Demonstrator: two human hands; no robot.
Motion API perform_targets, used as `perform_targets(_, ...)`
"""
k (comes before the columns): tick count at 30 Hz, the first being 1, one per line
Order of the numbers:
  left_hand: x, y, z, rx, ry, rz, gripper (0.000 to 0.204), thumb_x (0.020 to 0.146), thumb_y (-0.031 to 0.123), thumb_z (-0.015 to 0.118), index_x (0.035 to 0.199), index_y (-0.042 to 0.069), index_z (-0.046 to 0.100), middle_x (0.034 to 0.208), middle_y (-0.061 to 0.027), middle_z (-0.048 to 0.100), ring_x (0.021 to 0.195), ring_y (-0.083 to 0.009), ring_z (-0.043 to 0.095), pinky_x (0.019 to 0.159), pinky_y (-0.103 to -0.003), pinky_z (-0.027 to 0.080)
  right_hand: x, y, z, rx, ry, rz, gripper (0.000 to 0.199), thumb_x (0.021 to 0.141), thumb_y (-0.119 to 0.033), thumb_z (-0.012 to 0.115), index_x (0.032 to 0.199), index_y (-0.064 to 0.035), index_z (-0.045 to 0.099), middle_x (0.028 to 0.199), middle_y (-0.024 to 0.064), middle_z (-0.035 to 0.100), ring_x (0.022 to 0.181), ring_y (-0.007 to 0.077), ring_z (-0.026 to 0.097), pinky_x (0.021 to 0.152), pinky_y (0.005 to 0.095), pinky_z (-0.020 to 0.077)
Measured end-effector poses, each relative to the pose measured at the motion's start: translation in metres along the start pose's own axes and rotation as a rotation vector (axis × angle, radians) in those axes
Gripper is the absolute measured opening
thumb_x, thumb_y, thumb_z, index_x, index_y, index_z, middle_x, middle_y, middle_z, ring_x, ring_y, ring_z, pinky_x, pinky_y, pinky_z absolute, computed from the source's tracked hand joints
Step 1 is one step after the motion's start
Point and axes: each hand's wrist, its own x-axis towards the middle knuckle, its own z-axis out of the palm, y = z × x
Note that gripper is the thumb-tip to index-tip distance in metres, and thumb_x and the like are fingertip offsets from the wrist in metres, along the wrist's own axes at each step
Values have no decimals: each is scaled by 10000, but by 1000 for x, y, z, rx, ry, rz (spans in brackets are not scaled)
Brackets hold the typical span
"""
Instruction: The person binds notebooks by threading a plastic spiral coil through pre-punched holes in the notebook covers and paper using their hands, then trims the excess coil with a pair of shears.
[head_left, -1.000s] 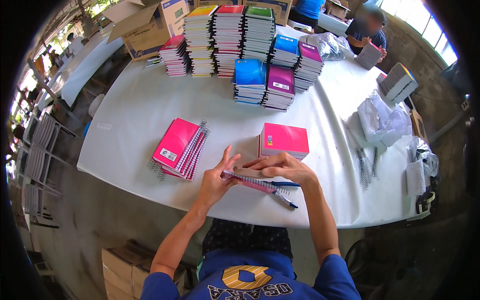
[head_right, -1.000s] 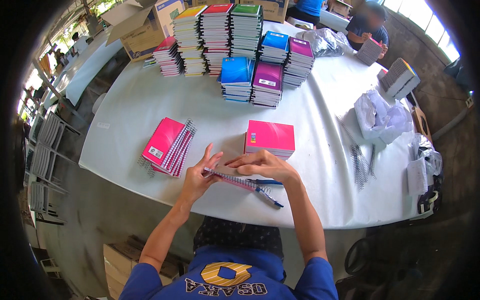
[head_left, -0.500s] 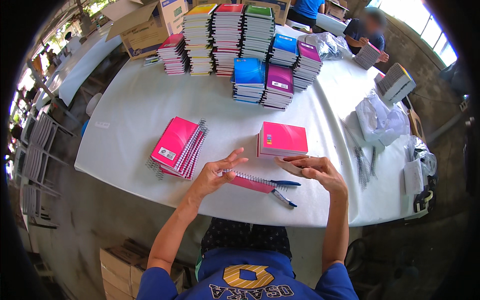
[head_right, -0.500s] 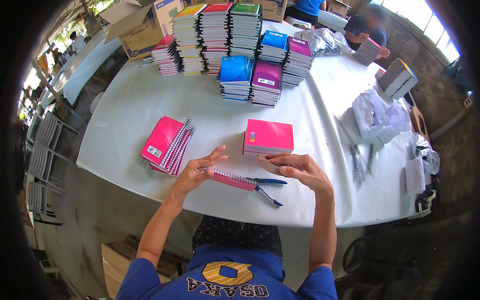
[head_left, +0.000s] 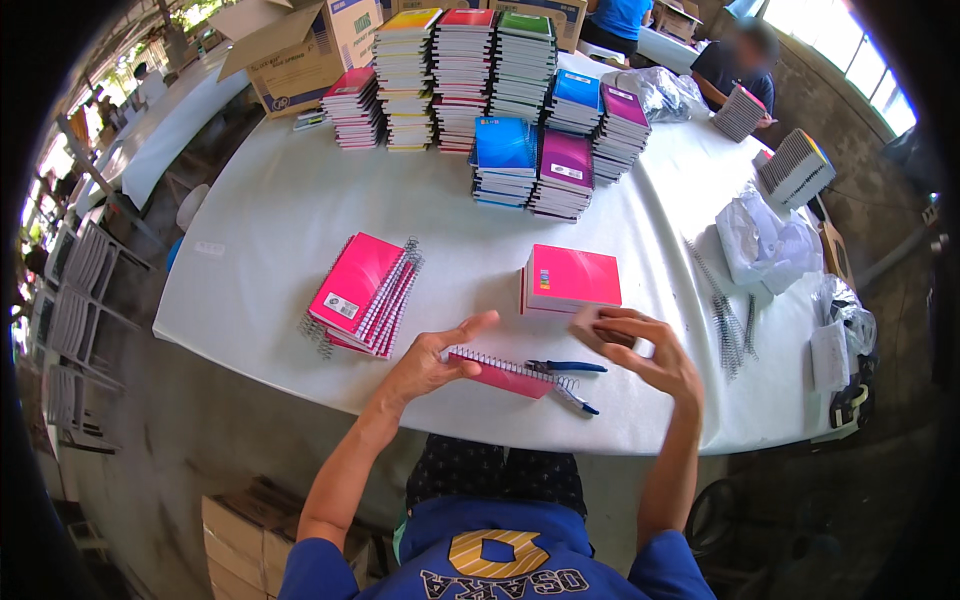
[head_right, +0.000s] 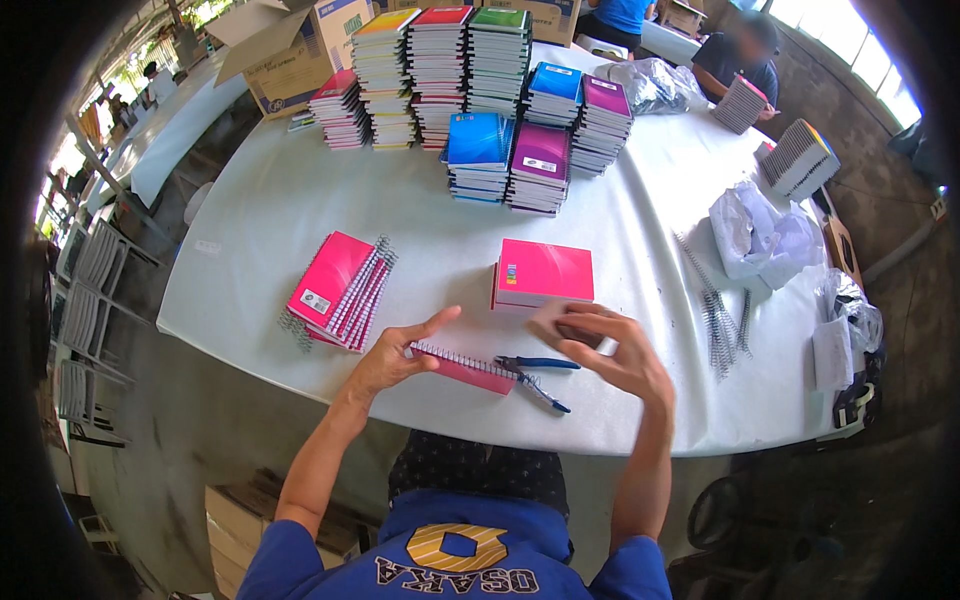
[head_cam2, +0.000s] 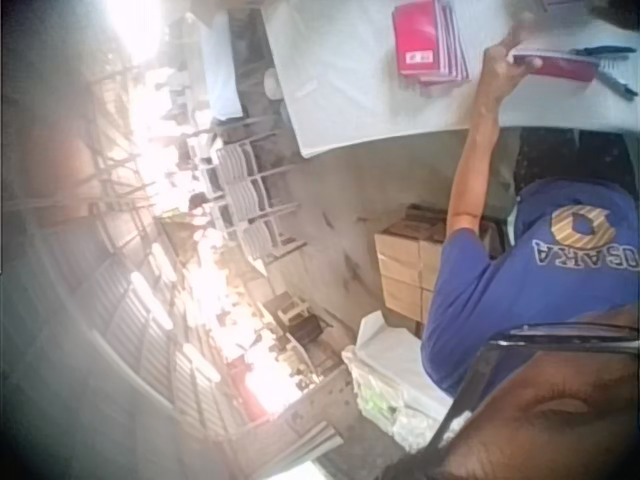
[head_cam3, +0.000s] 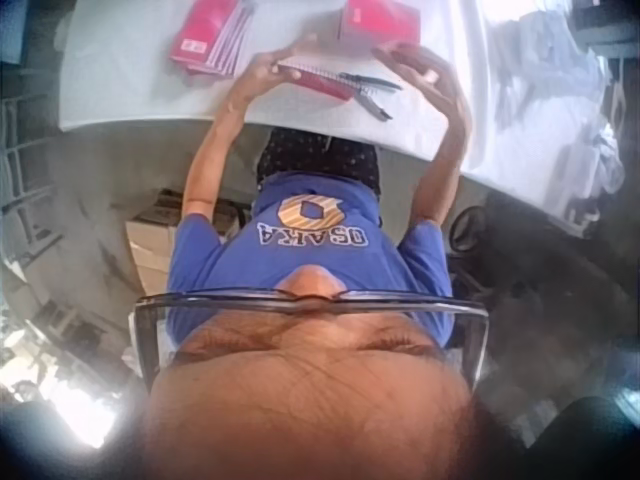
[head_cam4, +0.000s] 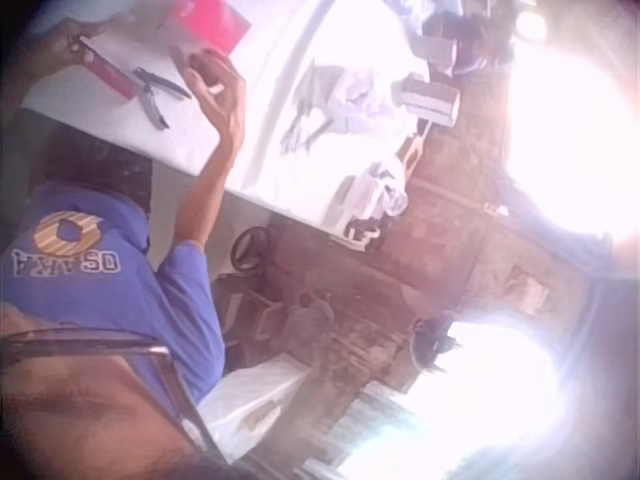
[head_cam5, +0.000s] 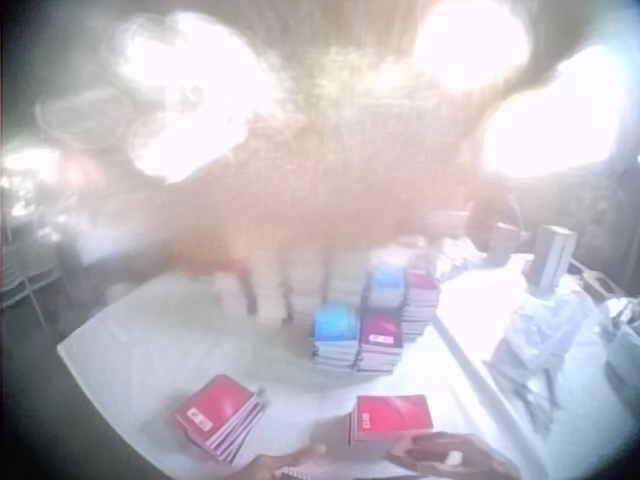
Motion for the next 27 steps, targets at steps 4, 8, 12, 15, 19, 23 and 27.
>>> perform_targets(4,3,9,9,41,38,-91,513,868,254,741,1280,-22,610,1303,-136,634,1325,-243,503,1174,-363,297,-49,50,-11,-925,382,82,414,778,-236,782,1150,-69,713,1376,190,554,1353,311,453,1105,452,317)
perform_targets(8,-1,15,25,399,307,138,525,864,239,735,1314,8,594,1323,-114,628,1277,-242,559,1074,-371,436,-40,33,62,-683,327,-113,504,819,-294,751,1283,-149,621,1388,188,481,1371,342,381,1130,505,239)
perform_targets(12,0,28,52,1022,334,186,563,886,265,699,1390,78,529,1304,-77,627,1202,-337,589,962,-408,510,-40,58,109,-798,350,-207,498,840,-150,716,1321,-132,584,1220,186,497,1173,366,471,1064,495,340)
perform_targets(15,-14,10,58,1214,353,196,593,911,350,658,1427,106,496,1282,-62,646,1165,-320,621,900,-414,533,-44,21,115,-488,291,-122,491,831,-127,713,1307,-115,595,1139,171,517,1075,342,516,973,463,411)
perform_targets(19,-13,5,69,1201,382,197,599,909,330,668,1427,87,487,1249,-92,661,1154,-330,628,884,-410,542,-50,-13,128,-410,292,-272,479,816,-105,709,1287,-112,619,1064,145,549,939,307,558,846,420,464)
perform_targets(23,-13,10,78,1169,416,139,575,892,281,689,1409,102,514,1256,-117,648,1144,-330,634,845,-418,551,-47,-7,132,-498,357,-356,442,859,-183,703,1291,-134,620,983,117,573,856,264,575,722,387,476)
perform_targets(27,-18,9,77,1209,437,104,554,901,315,672,1403,132,527,1238,-61,672,1132,-323,642,850,-390,555,-46,-8,130,-149,173,-137,342,903,-108,640,1244,-89,647,891,115,597,745,241,588,669,344,486)
